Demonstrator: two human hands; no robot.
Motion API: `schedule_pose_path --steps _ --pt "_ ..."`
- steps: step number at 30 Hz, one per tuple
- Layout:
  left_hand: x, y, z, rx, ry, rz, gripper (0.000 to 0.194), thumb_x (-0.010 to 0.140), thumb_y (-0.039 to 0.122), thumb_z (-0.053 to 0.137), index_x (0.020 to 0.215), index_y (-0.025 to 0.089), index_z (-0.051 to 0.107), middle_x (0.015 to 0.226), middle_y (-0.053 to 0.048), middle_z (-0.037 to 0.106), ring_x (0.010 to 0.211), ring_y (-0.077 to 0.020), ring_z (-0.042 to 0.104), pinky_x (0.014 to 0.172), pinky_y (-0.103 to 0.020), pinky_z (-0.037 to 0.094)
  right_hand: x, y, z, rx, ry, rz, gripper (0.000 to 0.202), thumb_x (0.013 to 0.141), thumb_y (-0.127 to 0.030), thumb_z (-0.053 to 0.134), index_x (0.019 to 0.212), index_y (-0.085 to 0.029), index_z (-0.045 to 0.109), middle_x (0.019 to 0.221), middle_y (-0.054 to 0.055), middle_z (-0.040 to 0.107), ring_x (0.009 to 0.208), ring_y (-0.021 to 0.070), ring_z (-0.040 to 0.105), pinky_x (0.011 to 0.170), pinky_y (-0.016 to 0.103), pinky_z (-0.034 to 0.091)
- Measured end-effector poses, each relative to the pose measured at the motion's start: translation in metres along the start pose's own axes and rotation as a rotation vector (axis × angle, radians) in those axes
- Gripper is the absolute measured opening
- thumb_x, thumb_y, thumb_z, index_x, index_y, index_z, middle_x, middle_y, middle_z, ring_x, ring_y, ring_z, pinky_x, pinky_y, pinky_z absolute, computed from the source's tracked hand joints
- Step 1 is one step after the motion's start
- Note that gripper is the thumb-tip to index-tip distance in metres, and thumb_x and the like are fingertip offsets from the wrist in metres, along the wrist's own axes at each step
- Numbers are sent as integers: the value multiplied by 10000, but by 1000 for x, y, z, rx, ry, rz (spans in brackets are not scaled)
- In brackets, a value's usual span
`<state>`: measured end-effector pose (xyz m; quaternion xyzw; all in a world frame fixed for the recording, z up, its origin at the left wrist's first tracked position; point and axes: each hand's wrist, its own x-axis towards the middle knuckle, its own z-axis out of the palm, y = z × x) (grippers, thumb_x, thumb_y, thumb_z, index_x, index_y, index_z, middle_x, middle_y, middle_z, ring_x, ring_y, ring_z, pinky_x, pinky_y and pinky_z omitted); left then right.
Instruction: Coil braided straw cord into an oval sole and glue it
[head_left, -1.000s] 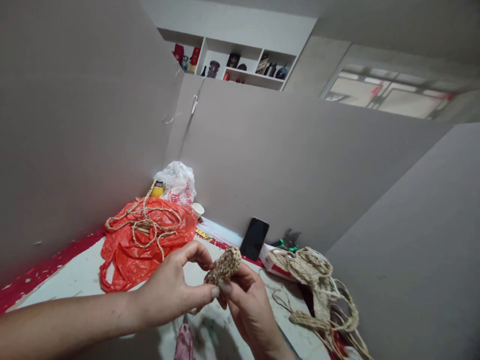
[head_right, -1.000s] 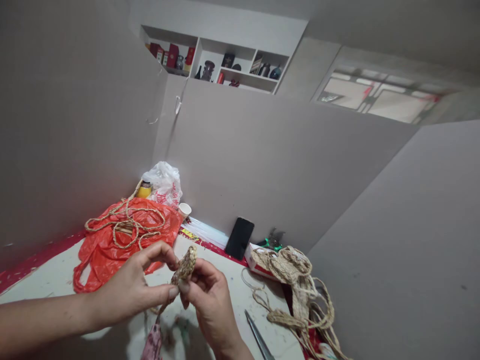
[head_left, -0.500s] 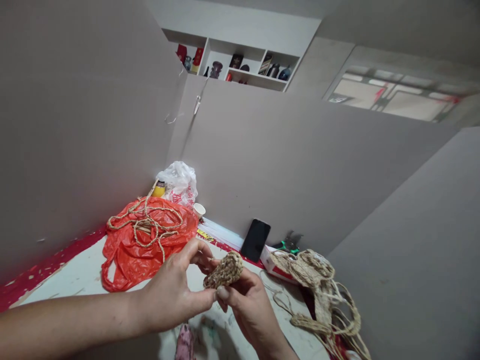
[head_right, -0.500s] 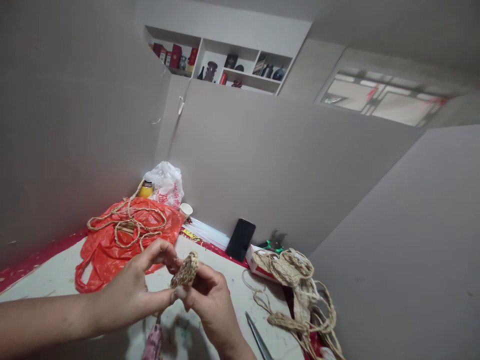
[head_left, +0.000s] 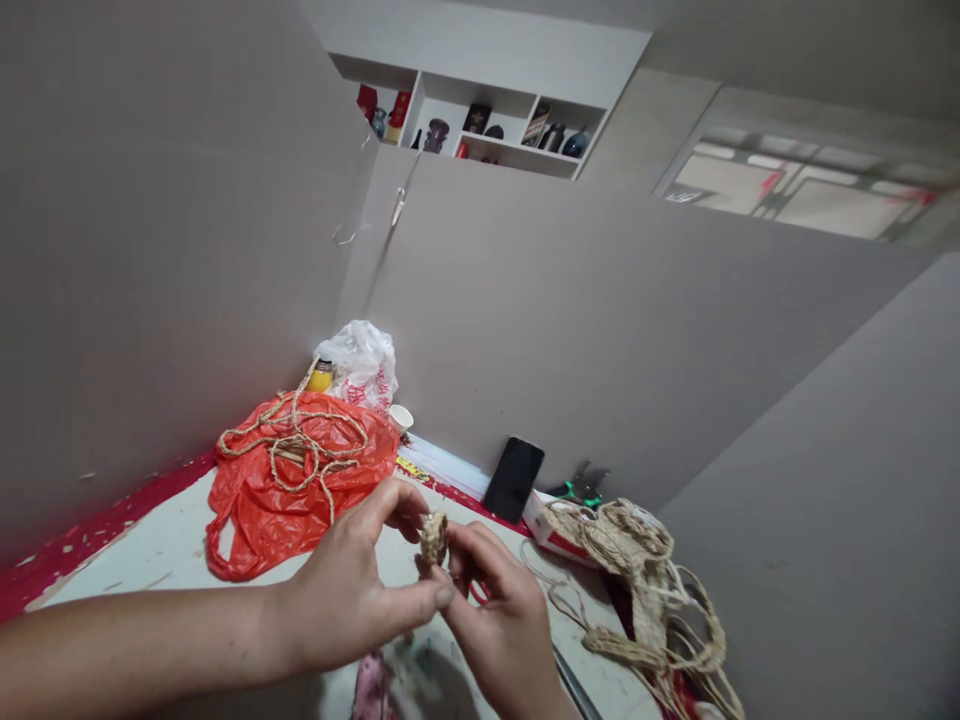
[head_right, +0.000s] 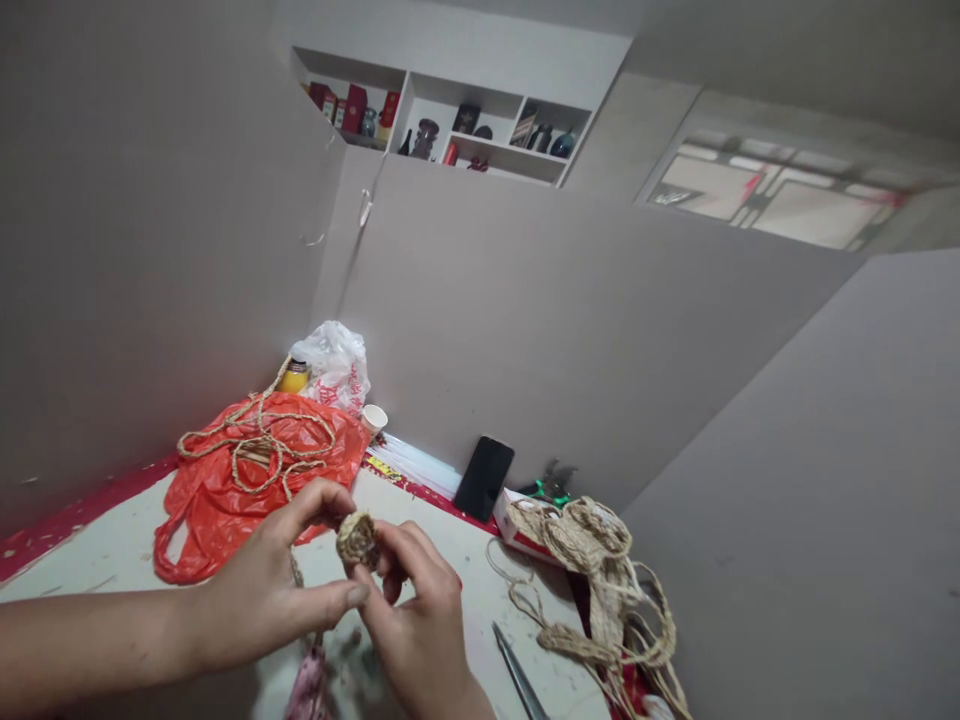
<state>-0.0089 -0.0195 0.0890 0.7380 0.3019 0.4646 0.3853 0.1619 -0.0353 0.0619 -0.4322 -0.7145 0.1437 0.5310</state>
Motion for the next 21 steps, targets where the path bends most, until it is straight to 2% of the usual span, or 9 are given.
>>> schedule_pose_path --steps 2,3,7,11,17,21 --pt "1 -5 3 -11 31 -17 308 707 110 641 949 226 489 889 26 558 877 -154 539 820 -285 435 -2 -2 3 -189 19 -178 264 768 -83 624 1002 -203 638 679 -30 513 545 122 479 481 225 387" --pt "2 -7 4 -21 40 -24 289 718 98 618 947 224 493 878 30 557 864 -148 538 804 -277 435 -3 -2 3 -226 20 -211 270 775 -81 614 1020 -194 626 684 -26 518 544 125 484 482 229 389" --pt "3 -11 6 -95 45 -30 194 764 91 561 901 217 508 818 46 555 796 -124 529 742 -249 429 -5 -1 4 -382 -1 -256 204 842 -138 586 1046 -135 601 706 16 548 574 153 528 504 260 422" --pt "3 -13 8 -171 64 -82 187 756 68 546 869 213 509 795 51 560 786 -118 534 729 -235 425 -7 -1 4 -549 -7 -324 232 876 -181 553 1085 -84 579 748 71 590 624 199 588 523 305 472" --pt "6 -17 10 -255 30 -223 236 702 109 629 901 193 533 808 34 569 784 -136 526 718 -253 433 -8 1 4 -674 14 -389 243 886 -201 512 1084 -80 583 735 77 610 620 215 610 522 315 490" --pt "8 -22 11 -296 45 -256 223 703 113 627 890 188 531 766 43 547 740 -123 497 680 -245 417 -8 2 5 -708 12 -398 232 896 -207 500 1074 -84 584 723 71 612 602 202 605 519 297 478"
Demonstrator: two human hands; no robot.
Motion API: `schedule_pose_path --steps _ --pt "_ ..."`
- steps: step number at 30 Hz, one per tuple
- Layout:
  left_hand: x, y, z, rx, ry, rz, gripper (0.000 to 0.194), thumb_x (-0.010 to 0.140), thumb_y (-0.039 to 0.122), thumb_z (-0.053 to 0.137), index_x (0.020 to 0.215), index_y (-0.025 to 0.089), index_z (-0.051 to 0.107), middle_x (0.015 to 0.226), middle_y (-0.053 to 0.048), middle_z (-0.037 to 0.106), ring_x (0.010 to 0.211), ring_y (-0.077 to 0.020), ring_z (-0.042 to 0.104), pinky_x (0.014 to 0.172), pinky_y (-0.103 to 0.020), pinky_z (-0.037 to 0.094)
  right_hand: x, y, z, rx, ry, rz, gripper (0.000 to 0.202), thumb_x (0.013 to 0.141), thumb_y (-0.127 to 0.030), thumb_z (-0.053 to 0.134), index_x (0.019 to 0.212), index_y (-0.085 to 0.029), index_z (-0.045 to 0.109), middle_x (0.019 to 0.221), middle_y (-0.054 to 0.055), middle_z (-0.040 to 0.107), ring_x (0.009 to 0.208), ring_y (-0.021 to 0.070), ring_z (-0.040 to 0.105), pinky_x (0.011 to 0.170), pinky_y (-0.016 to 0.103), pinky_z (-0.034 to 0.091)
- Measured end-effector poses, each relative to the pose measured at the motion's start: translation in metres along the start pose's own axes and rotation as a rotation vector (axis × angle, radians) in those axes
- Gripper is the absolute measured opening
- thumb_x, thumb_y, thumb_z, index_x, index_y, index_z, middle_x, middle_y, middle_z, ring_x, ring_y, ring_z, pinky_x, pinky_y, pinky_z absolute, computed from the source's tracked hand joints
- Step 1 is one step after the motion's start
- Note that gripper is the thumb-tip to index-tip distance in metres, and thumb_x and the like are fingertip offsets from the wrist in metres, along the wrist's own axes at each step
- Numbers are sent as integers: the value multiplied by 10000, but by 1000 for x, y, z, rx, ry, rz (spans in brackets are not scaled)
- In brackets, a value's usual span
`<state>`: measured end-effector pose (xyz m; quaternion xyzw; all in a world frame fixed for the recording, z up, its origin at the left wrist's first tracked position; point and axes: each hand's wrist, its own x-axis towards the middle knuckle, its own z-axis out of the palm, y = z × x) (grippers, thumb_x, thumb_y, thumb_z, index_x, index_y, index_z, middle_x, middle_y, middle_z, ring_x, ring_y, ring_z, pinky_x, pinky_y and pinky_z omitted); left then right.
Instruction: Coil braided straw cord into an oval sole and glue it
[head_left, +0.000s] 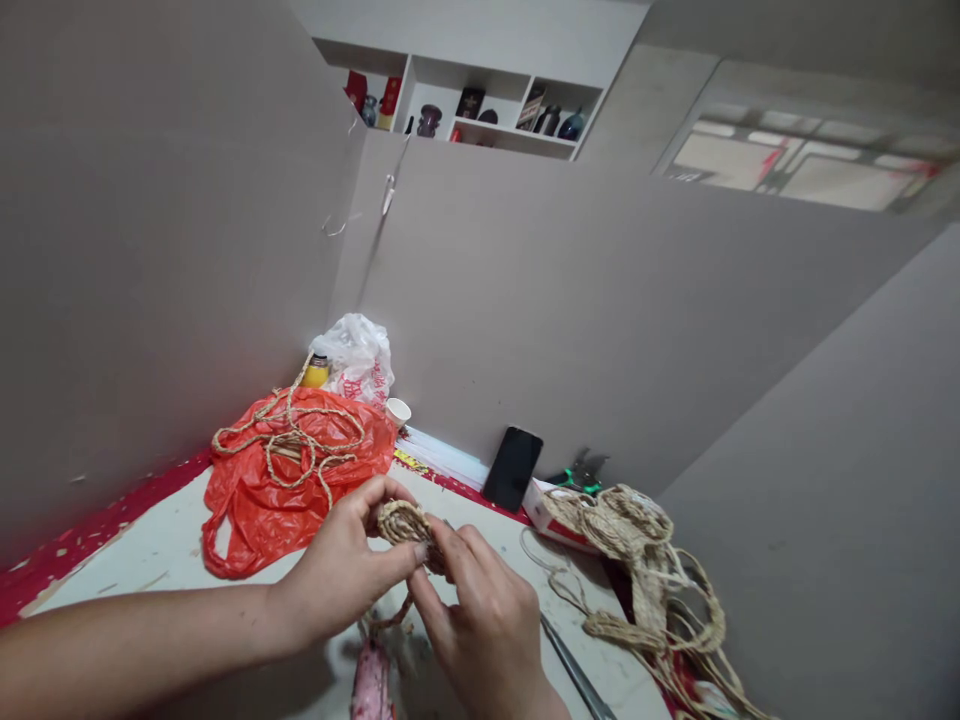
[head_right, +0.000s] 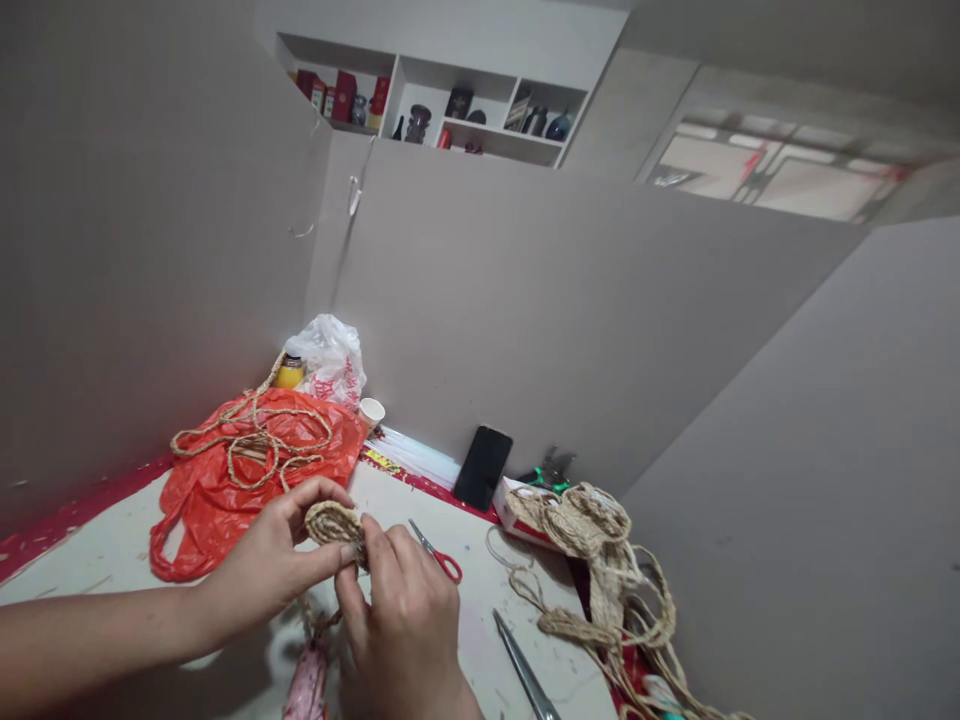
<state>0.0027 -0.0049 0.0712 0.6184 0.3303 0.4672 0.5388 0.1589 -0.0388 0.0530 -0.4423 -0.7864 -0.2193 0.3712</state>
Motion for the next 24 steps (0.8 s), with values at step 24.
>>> schedule_pose_path --steps 24 --pt "4 3 -1 -37 24 -108 148 715 235 665 791 164 560 617 68 517 585 -92 451 557 -209 371 -1 -3 4 -65 25 -33 200 916 -207 497 1017 -95 629 698 57 623 595 195 585 563 300 415"
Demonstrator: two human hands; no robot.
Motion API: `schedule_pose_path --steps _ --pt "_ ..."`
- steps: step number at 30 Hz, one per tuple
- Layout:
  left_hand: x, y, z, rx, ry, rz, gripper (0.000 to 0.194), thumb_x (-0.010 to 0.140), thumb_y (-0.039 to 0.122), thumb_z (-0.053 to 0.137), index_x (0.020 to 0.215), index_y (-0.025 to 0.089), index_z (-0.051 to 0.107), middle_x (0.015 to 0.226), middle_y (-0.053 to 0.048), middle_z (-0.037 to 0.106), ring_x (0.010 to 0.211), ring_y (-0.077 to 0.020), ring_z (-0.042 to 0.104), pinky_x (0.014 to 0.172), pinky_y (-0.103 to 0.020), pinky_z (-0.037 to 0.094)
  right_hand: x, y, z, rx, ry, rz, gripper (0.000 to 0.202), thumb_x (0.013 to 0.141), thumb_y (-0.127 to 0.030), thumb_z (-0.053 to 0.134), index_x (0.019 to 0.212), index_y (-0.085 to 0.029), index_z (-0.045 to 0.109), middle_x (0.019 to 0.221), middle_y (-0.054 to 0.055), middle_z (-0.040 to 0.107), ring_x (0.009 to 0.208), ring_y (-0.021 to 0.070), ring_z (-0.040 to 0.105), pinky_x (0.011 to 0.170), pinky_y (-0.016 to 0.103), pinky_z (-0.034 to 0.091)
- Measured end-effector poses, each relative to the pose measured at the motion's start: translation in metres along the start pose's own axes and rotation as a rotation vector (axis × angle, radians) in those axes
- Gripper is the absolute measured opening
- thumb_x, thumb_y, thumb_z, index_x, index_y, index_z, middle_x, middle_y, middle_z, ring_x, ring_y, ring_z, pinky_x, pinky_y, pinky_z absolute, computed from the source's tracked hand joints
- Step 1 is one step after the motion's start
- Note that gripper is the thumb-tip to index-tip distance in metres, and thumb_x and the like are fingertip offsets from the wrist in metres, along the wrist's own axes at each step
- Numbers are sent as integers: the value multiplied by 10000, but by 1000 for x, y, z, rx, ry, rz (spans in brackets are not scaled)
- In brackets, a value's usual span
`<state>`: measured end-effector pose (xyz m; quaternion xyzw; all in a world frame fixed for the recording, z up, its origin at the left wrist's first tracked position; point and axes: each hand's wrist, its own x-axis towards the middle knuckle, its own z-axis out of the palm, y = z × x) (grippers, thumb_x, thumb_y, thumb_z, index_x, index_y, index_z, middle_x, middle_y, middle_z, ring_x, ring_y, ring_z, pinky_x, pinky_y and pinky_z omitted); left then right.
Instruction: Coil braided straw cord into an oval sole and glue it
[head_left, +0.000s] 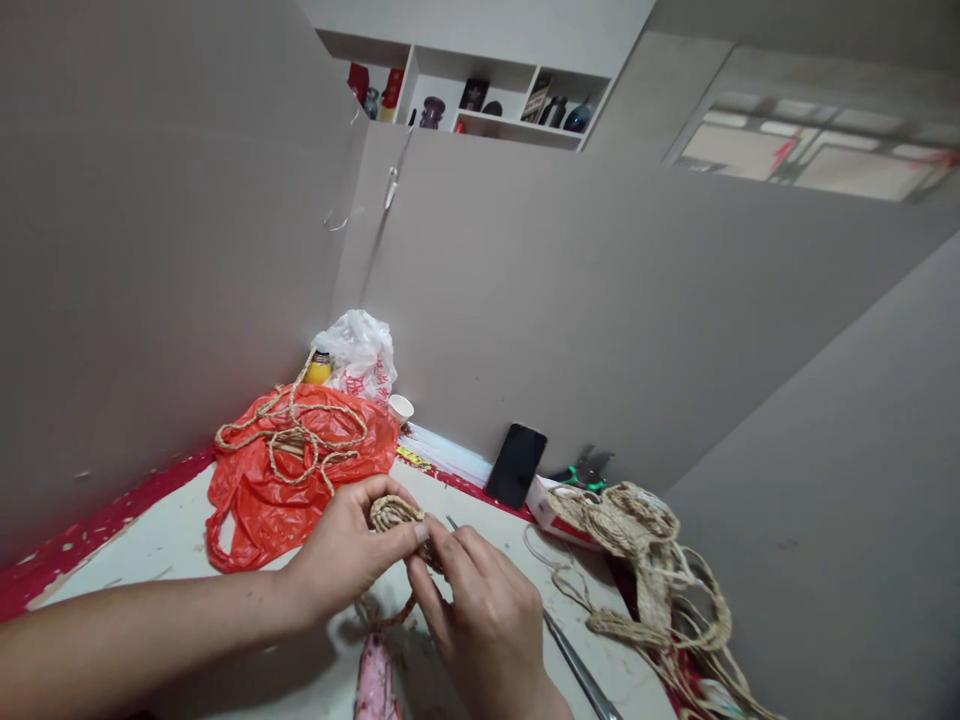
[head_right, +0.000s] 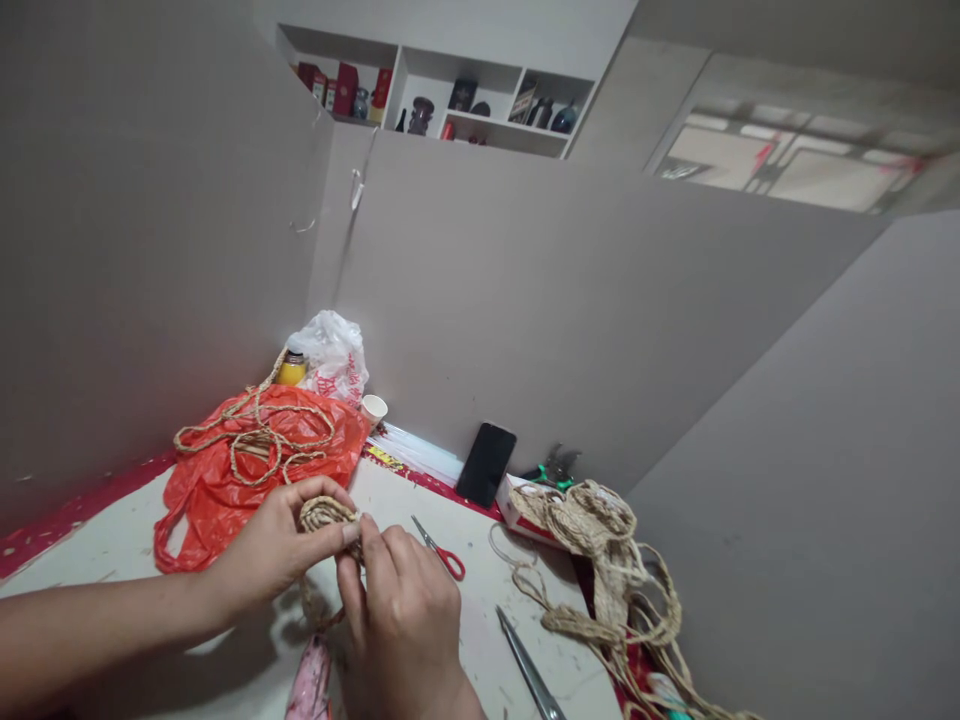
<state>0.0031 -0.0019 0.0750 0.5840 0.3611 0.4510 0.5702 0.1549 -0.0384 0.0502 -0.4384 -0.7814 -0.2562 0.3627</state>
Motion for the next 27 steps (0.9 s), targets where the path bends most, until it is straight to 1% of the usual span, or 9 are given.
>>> schedule_pose_path --steps 3,7,12,15,17,19,21,23,27 --pt "0 -1 2 -59 12 -20 235 697 210 670 872 183 516 615 86 514 574 -88 454 540 -200 357 0 1 0 31 -18 22 204 919 -206 486 1026 -102 625 707 55 625 600 191 589 559 291 424" --pt "0 -4 3 -97 -2 -19 305 674 154 643 918 204 467 603 104 492 560 -86 441 522 -194 332 -1 3 1 44 -43 16 203 906 -179 485 1030 -88 617 708 64 626 600 196 598 549 295 438" --pt "1 -9 2 -107 2 -16 348 649 106 609 946 210 461 606 107 480 555 -84 435 518 -192 316 -4 7 7 19 7 -45 193 904 -170 505 1047 -89 606 683 60 630 575 190 596 541 293 449" --pt "1 -9 1 -120 0 -8 354 648 97 593 954 206 453 607 106 473 552 -80 422 521 -191 317 -5 9 8 -3 -3 -69 195 908 -182 504 1052 -95 602 688 59 634 583 195 607 545 299 459" --pt "1 -8 1 -116 0 -7 359 649 94 579 963 206 448 590 109 463 541 -82 414 516 -194 317 -6 10 6 -22 -41 -68 256 908 -225 519 1115 -87 581 733 72 645 616 204 625 560 305 474" --pt "1 -6 1 -114 1 -8 366 648 92 568 971 210 442 578 111 465 531 -86 416 510 -197 319 -6 10 4 -44 -72 -36 381 903 -296 544 1210 -72 534 785 90 655 649 215 639 570 308 483" --pt "1 -5 0 -114 4 -1 373 646 86 556 976 213 439 580 109 479 532 -89 423 510 -199 323 -6 9 2 -70 -69 1 457 901 -359 548 1252 -70 507 800 96 657 651 220 640 563 312 479" --pt "1 -5 1 -105 10 2 378 638 73 548 972 214 440 578 110 475 534 -89 425 509 -197 320 -7 7 2 -87 -36 6 418 911 -375 524 1218 -92 532 803 93 660 651 222 639 576 318 477" --pt "1 -6 2 -95 3 13 381 641 63 565 971 214 448 582 113 461 550 -90 438 517 -197 336 -9 5 3 -99 -31 4 279 914 -296 501 1128 -132 569 804 79 658 658 224 638 600 326 475"
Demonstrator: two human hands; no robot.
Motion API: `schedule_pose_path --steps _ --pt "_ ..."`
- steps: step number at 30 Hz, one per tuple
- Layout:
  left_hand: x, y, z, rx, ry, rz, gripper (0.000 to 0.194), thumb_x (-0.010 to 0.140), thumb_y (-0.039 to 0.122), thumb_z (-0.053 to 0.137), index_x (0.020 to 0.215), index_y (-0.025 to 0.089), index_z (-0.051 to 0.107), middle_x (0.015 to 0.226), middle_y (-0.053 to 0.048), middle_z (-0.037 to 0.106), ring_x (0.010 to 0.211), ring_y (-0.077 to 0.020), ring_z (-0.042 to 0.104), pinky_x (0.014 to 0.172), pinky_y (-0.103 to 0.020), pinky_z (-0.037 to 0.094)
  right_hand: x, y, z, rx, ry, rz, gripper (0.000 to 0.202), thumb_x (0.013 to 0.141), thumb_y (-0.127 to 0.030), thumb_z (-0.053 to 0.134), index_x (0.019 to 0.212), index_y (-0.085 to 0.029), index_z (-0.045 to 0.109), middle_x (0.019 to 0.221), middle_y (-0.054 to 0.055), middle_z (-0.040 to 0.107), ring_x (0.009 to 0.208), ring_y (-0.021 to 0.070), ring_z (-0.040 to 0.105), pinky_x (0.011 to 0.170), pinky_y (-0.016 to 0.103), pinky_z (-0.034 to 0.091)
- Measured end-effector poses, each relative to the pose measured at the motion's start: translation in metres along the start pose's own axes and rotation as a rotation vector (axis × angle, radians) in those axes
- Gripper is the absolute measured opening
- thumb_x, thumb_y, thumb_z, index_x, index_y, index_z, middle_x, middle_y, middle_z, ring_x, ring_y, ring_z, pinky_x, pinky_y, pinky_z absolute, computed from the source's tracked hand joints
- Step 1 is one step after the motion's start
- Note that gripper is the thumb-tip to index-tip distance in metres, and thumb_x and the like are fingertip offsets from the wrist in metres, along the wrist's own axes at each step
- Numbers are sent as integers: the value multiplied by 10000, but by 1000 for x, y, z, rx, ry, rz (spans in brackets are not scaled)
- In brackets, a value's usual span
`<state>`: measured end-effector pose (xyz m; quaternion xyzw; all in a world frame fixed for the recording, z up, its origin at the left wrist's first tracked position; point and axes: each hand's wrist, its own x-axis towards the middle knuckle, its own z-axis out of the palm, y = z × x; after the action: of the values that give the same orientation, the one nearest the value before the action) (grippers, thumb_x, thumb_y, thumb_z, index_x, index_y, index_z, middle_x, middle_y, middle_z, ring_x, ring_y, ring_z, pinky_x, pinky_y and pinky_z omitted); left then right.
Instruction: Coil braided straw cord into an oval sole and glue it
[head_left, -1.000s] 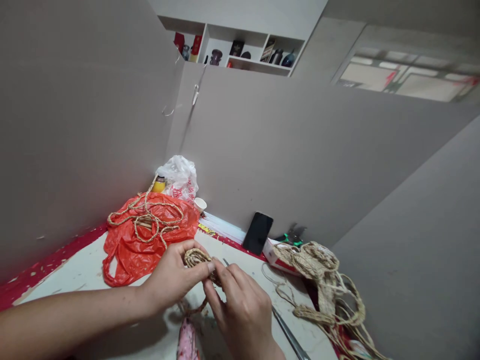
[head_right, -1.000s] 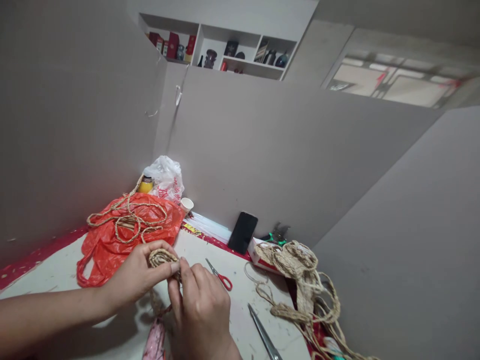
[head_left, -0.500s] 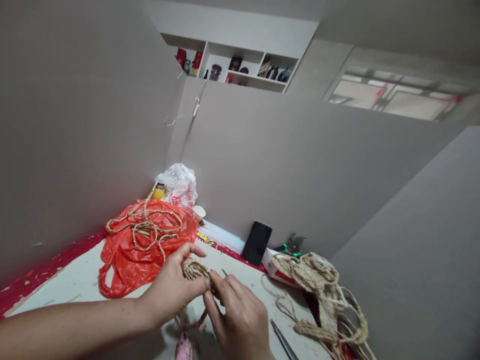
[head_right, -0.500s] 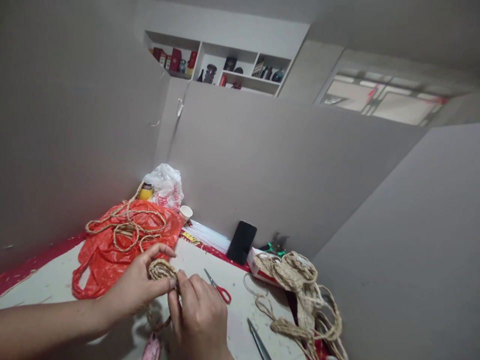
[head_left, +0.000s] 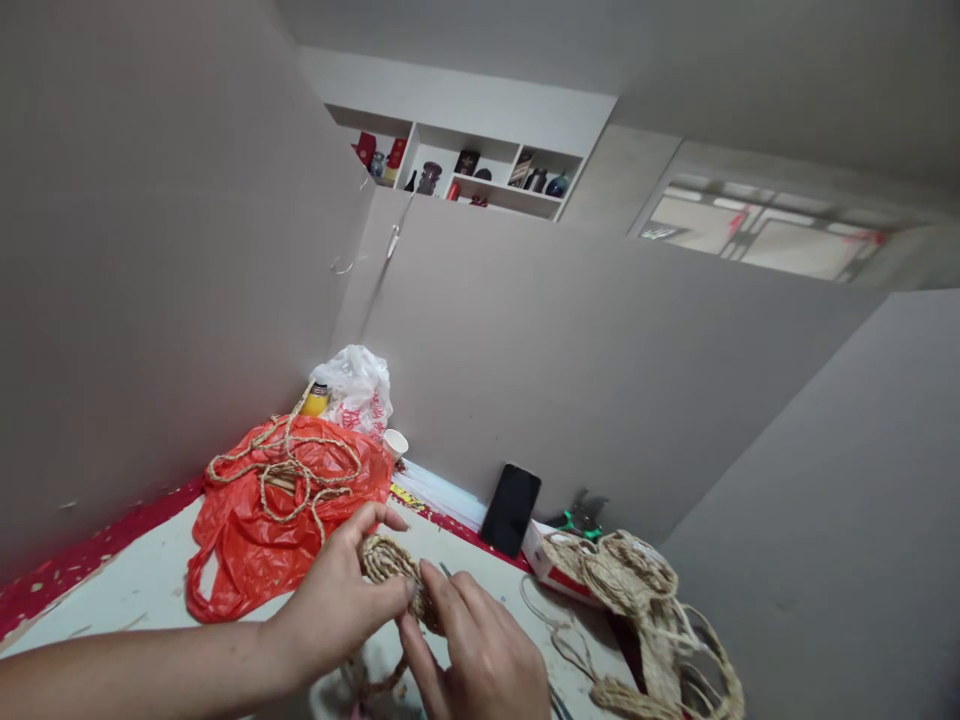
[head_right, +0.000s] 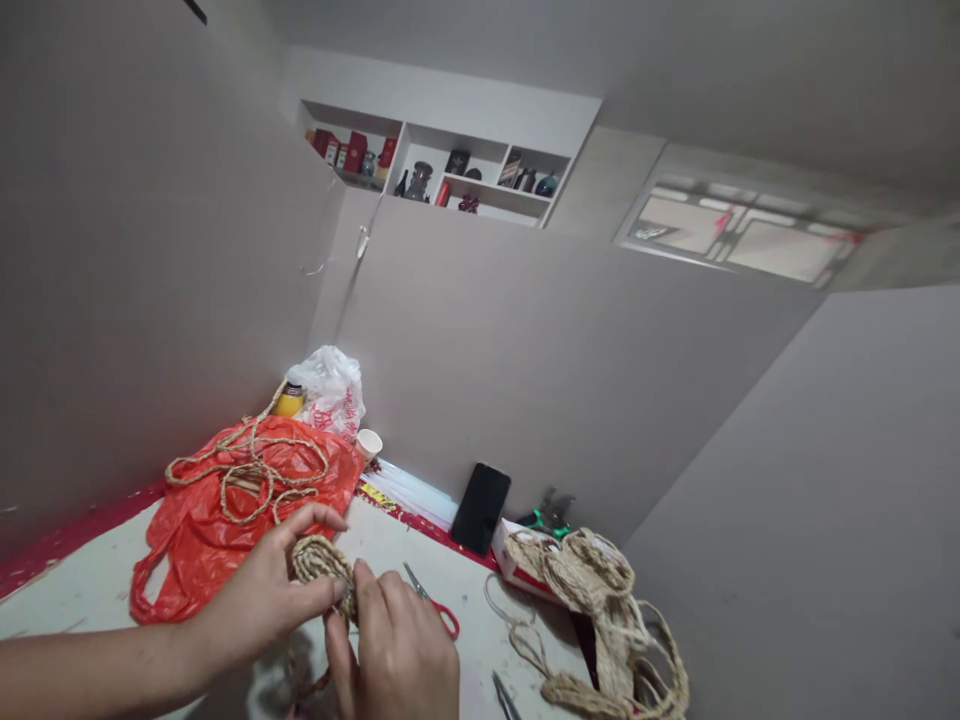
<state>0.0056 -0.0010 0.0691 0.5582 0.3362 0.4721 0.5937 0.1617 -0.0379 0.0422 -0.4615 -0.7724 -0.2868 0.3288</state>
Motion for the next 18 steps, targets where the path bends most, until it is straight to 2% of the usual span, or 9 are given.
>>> schedule_pose_path --steps 2,5,8,11,14,18 --pt "-1 1 0 -6 -33 11 371 676 94 597 996 211 450 620 96 507 595 -100 482 560 -210 382 0 2 0 27 -21 -3 255 891 -260 532 1113 -142 569 773 59 644 632 215 630 578 317 471" --pt "-3 7 -3 -9 -98 52 401 733 179 650 1085 211 460 781 27 616 778 -148 579 717 -274 461 5 8 -5 155 -24 34 231 860 -231 581 1079 -157 577 718 21 607 580 178 607 529 275 459" --pt "-5 13 -7 -5 -105 100 457 770 267 670 1178 219 469 1016 -59 645 1006 -211 584 891 -364 454 12 13 -12 326 14 174 153 833 -197 604 985 -185 613 636 -31 529 510 133 543 481 229 431" --pt "-5 16 -11 3 -79 129 463 799 309 655 1222 221 490 1146 -98 617 1096 -236 561 968 -408 424 19 13 -18 453 67 282 126 798 -173 623 920 -195 644 604 -50 503 479 115 501 458 205 422" --pt "-5 14 -11 26 -155 177 469 776 271 685 1217 217 536 1155 -92 631 1089 -238 576 983 -412 426 21 10 -20 497 34 307 135 786 -165 631 914 -197 662 597 -54 486 477 114 492 445 201 408" --pt "-5 12 -7 6 -323 205 304 763 211 692 1065 187 663 993 -61 698 996 -230 617 939 -401 452 20 5 -19 516 13 245 172 759 -127 615 915 -177 667 599 -56 451 476 113 486 427 200 391"
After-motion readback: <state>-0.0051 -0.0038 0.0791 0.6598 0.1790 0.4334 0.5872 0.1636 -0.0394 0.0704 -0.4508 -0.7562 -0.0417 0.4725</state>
